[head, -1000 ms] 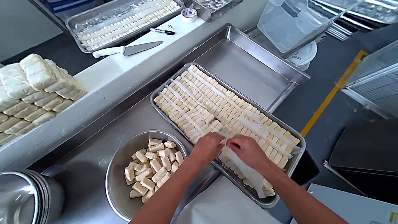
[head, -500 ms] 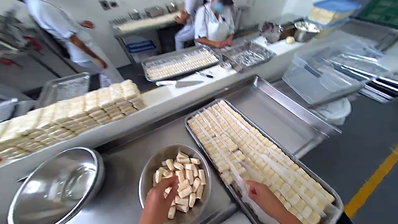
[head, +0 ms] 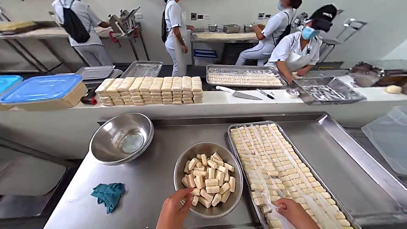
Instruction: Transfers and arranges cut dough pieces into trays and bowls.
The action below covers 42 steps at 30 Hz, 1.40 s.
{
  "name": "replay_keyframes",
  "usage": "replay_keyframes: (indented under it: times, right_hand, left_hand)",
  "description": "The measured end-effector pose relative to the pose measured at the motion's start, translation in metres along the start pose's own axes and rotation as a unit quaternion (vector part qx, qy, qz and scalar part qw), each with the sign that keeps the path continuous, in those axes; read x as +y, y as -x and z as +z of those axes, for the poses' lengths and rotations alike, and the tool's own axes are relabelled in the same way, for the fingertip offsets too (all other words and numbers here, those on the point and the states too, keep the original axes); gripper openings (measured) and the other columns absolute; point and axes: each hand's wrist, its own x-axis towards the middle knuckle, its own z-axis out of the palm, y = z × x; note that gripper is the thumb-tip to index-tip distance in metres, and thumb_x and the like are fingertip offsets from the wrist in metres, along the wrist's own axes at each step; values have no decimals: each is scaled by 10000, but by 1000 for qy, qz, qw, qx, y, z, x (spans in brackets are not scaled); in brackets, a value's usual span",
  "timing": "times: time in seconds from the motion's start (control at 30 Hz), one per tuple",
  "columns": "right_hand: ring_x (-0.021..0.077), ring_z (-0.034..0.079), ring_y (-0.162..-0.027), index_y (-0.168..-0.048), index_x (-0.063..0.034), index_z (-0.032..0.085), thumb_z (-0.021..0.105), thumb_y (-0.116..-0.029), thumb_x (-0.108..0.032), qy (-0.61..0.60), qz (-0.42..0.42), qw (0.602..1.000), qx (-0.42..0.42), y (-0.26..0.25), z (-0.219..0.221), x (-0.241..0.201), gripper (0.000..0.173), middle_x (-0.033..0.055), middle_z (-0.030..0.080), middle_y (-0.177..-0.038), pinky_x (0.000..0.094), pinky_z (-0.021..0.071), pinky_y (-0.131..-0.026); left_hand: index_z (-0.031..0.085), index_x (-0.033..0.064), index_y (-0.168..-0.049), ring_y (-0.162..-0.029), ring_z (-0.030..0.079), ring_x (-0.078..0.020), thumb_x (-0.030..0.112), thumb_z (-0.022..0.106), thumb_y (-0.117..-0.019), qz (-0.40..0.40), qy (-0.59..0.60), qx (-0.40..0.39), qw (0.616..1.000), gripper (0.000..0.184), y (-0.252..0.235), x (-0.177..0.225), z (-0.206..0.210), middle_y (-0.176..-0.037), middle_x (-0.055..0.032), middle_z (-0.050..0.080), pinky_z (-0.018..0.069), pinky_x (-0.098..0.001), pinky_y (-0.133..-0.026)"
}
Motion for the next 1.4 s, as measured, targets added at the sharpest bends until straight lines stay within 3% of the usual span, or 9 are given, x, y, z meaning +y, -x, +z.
replay_keyframes:
  times: [0.13,0.23,0.53,0.73,0.87,0.97,1.1,1.27,1.4]
  right_hand:
    - [445,638,-1110,-1142,54,701,583,-1018,-166,-6,20,1000,9,8,9,-9,278,288,672,-1147,632,469,-987]
    - [428,613,-1179,-1270,44,623,463,-1078,-214,-60,84,993,60,19,18,-16,360,275,631,-1245,610,469,-1012]
    - [383,674,-836,-1346,-15,578,547,-1071,-307,-261,105,940,193,12,61,19,402,224,680,-953,597,543,-774]
    - [202,565,-660,-917,-14,691,561,-1067,-259,-304,-9,941,147,40,46,22,315,91,587,-721,413,482,-642]
    - [150,532,-601,-870,0,655,559,-1062,-207,-407,-66,881,233,46,11,3,298,67,554,-676,344,458,-586]
    - [45,565,-601,-891,-33,689,567,-1036,-184,-441,-135,823,330,59,-42,-3,242,-11,605,-688,250,494,-575]
    - [-29,568,-592,-920,-82,687,581,-1034,-189,-365,-203,800,432,101,-117,-12,189,-82,611,-692,161,497,-553]
    - [-17,623,-667,-1037,-14,673,650,-990,-133,-378,-254,740,495,91,-116,-46,130,-32,678,-793,167,550,-625]
    - [41,609,-664,-1065,-20,700,651,-991,-161,-405,-268,774,406,67,-89,-68,167,12,668,-791,217,532,-615]
  left_hand:
    - [701,-39,-1197,-981,738,-183,81,623,-970,29,23,17,999,268,-16,2,7,-1076,-146,747,600,-356,-919]
    - [699,-38,-1191,-978,731,-149,145,599,-987,56,33,-26,998,291,-40,13,29,-1079,-120,750,599,-319,-897]
    - [652,63,-1331,-1149,668,-246,181,626,-1013,197,-105,-364,904,340,-122,91,192,-1231,-122,693,534,-481,-1018]
    - [539,61,-1468,-1472,383,-367,121,706,-945,344,-277,-459,771,552,-141,101,282,-1553,-166,467,316,-574,-1189]
    - [698,-3,-1234,-1167,663,-398,24,598,-979,340,-257,-407,808,275,-150,129,278,-1252,-203,692,509,-606,-981]
    - [730,8,-1177,-920,726,-415,30,543,-1003,366,-138,-325,861,256,-165,185,269,-1007,-220,744,549,-638,-828]
    - [715,17,-1213,-840,721,-189,30,527,-1010,388,44,-281,876,276,-177,270,254,-958,-117,751,591,-403,-806]
    - [303,45,-1558,-1173,624,-137,100,557,-916,195,248,-474,822,693,-155,274,209,-1354,-91,594,553,-340,-986]
    - [602,93,-1253,-912,707,-110,156,609,-980,4,287,-463,838,280,-118,214,202,-1045,-25,723,611,-325,-816]
